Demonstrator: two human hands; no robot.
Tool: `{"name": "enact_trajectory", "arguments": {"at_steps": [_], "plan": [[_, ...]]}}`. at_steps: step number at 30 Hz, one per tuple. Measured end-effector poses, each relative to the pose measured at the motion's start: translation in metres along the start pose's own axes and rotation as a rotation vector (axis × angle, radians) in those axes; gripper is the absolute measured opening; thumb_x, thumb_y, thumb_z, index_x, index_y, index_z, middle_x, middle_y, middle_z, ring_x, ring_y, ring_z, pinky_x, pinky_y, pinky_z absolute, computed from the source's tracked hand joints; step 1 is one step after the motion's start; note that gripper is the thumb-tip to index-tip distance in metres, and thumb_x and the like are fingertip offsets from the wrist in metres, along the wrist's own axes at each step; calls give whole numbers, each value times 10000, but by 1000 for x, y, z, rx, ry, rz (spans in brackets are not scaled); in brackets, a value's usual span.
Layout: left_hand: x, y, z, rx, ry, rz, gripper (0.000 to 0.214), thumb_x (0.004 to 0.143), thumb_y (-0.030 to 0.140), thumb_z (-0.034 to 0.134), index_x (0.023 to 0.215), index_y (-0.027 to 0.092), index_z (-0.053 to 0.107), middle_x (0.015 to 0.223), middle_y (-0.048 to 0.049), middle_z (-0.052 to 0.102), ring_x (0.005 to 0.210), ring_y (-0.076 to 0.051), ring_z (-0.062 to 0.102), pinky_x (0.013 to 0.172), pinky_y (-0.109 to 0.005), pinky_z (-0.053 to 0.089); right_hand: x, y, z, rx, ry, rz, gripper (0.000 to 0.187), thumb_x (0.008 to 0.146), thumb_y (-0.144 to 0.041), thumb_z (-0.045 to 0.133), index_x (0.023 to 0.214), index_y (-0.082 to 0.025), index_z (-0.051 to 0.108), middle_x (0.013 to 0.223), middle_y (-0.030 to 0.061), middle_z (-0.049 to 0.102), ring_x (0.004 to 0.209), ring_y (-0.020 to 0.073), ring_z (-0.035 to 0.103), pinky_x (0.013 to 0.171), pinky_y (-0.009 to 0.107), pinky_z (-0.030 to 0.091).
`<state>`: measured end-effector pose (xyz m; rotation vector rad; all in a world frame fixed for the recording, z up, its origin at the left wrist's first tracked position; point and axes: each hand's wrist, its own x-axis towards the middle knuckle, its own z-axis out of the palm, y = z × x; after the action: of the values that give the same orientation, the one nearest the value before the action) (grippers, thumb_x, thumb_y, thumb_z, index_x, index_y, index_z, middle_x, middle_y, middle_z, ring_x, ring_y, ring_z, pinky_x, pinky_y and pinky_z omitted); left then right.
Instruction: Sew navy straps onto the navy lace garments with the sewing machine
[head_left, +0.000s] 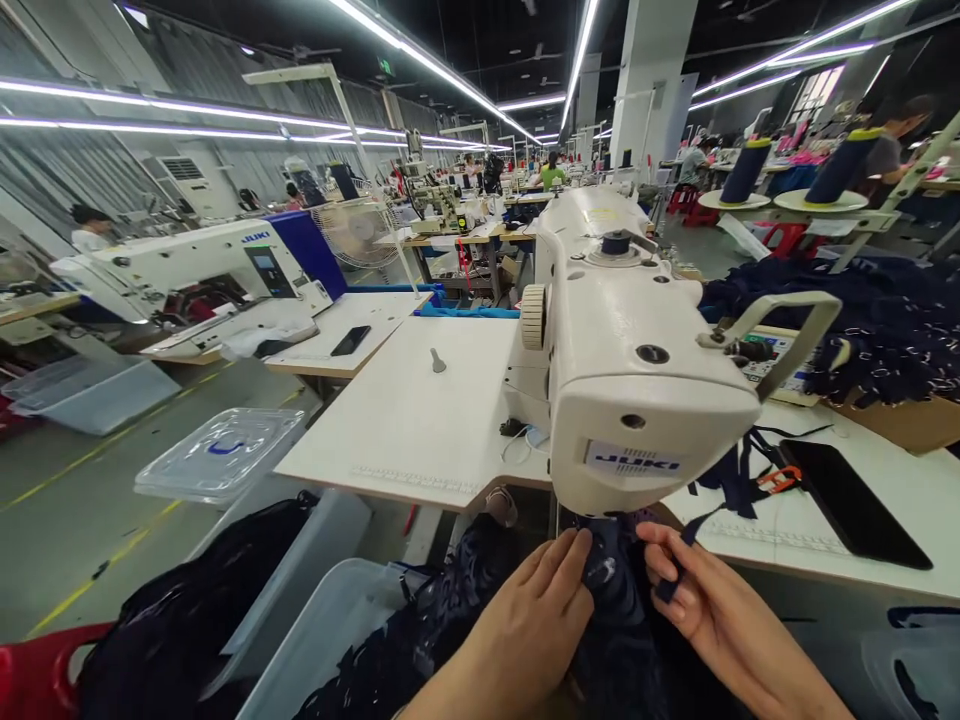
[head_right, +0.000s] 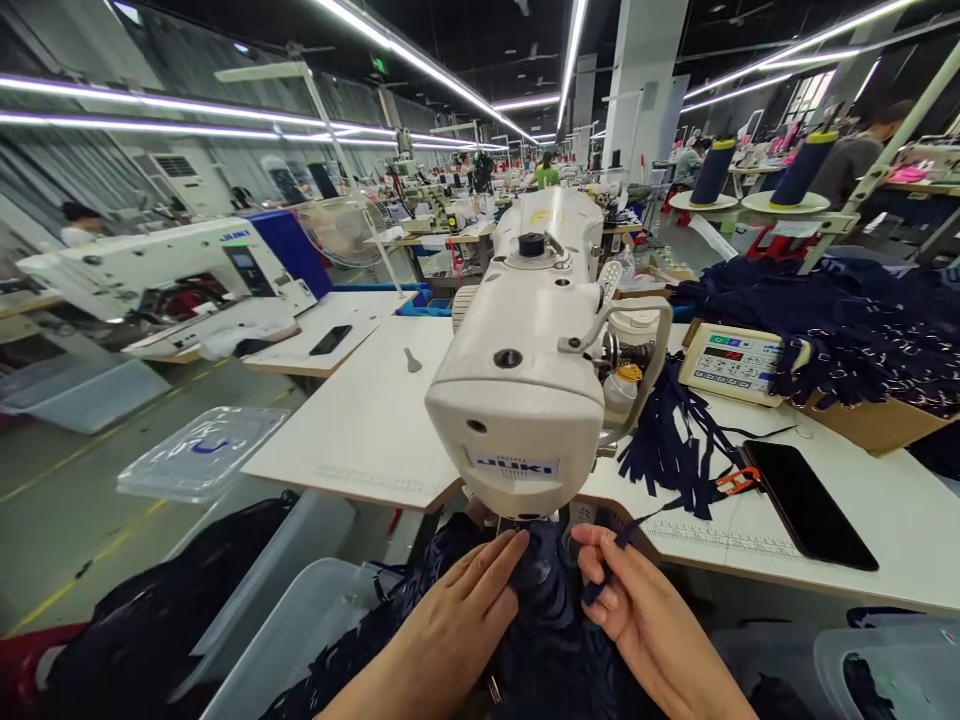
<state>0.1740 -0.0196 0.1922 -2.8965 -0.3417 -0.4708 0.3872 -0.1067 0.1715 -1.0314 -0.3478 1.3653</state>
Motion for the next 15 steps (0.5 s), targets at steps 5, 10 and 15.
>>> {"name": "enact_trajectory", "arguments": {"at_steps": [5, 10, 15], "plan": [[2, 3, -8, -116, -128, -92, 929, 782, 647, 648, 1450, 83, 332, 1415, -181, 494, 1303, -281, 460, 1027, -342, 413, 19, -16, 11, -498, 26, -231, 507, 900, -653, 436, 894, -205, 675, 695, 25, 543, 574, 161, 465, 549, 306, 452], [19, 10, 12, -116, 131, -247, 325, 920, 381, 618, 1149, 150, 593, 1047, -57, 680, 998, -216, 614, 885, -314, 506, 32, -23, 11, -867, -12, -328, 497, 900, -633, 459, 609, -229, 467, 562, -15, 471, 557, 158, 492, 558, 283, 449], [19, 8, 13, -249, 168, -130, 211, 999, 154, 417, 1074, 139, 614, 1014, -63, 676, 965, -149, 635, 894, -253, 529, 31, -20, 7, -939, 10, -366, 419, 912, -558, 473, 638, -243, 430, 611, -19, 484, 561, 153, 479, 527, 272, 436]]}}
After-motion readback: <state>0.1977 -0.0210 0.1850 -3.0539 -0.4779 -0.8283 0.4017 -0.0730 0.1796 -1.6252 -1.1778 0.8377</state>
